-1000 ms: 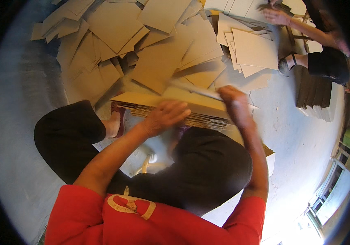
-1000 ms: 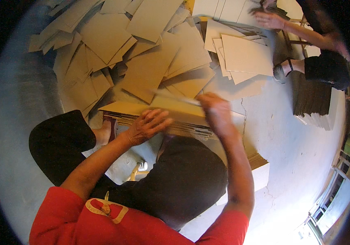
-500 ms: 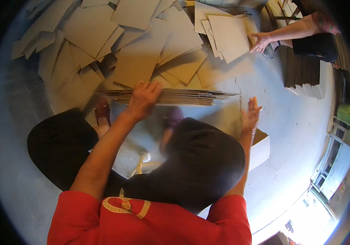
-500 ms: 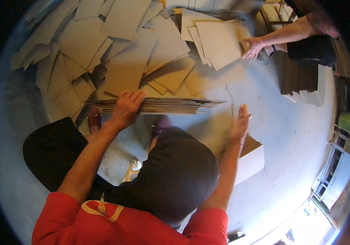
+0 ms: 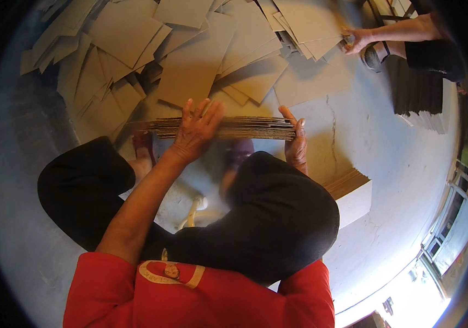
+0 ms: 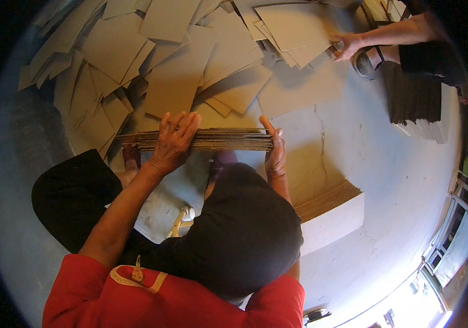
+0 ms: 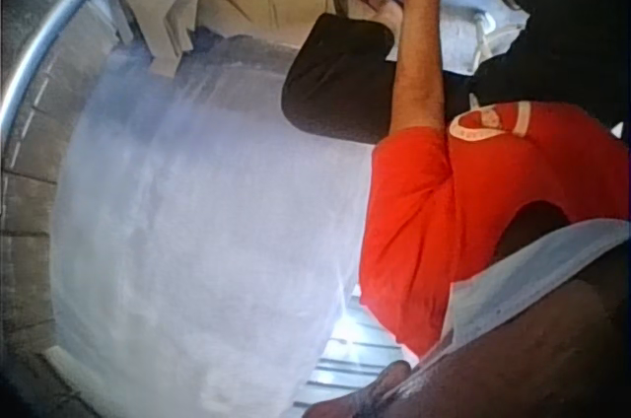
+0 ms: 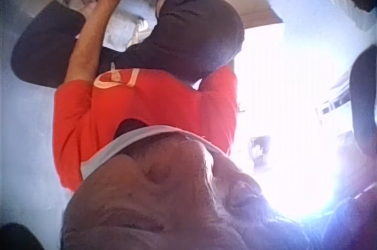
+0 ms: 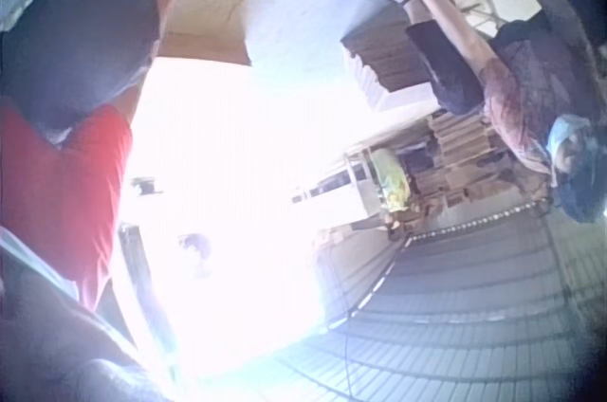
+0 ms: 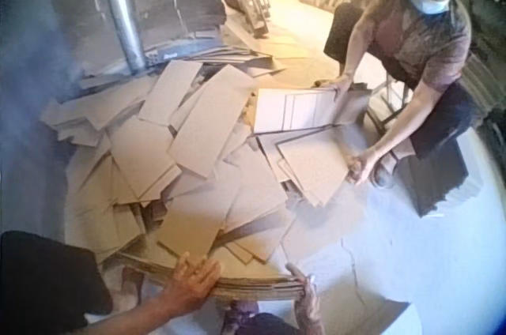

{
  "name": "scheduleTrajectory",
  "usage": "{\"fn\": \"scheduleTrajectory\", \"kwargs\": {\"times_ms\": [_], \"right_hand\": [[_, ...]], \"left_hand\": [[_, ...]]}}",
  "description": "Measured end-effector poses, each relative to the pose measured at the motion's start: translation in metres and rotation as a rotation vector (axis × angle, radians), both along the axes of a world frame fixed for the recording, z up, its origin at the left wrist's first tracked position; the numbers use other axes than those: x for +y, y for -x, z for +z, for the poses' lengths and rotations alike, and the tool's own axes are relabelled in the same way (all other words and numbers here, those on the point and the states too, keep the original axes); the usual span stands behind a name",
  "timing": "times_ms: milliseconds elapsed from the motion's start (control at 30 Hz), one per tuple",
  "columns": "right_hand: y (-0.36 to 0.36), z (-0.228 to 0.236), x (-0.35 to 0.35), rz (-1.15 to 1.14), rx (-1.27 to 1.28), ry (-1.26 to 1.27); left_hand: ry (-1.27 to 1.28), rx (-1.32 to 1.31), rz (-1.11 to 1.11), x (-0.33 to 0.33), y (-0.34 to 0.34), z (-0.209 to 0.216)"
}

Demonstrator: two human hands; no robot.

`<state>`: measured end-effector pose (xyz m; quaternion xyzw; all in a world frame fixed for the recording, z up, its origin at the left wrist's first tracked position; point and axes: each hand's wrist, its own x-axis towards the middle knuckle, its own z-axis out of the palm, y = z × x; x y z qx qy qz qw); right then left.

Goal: The person sits on the floor and sorts flat cardboard pieces by hand, stacking them into neat piles. Another person nearby also handles cardboard, but the primary focus is on the camera wearer's sorting activity.

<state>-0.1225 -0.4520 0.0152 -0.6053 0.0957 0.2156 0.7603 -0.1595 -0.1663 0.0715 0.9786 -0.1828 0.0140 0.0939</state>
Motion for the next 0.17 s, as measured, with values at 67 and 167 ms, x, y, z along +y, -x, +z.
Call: {"fn": "scheduleTrajectory", "kwargs": {"times_ms": [67,167], "right_hand": [[-0.0066,-0.0013,0.0001,-0.215,0.021,0.030],[-0.0107,-0.0053,-0.0006,-0.470,0.035,0.127]], "left_hand": [[-0.039,0.000,0.009,0.0013,-0.0018,0.0023],[-0.050,0.026,0.020,0.0017,0.0023,0.0006]]}}
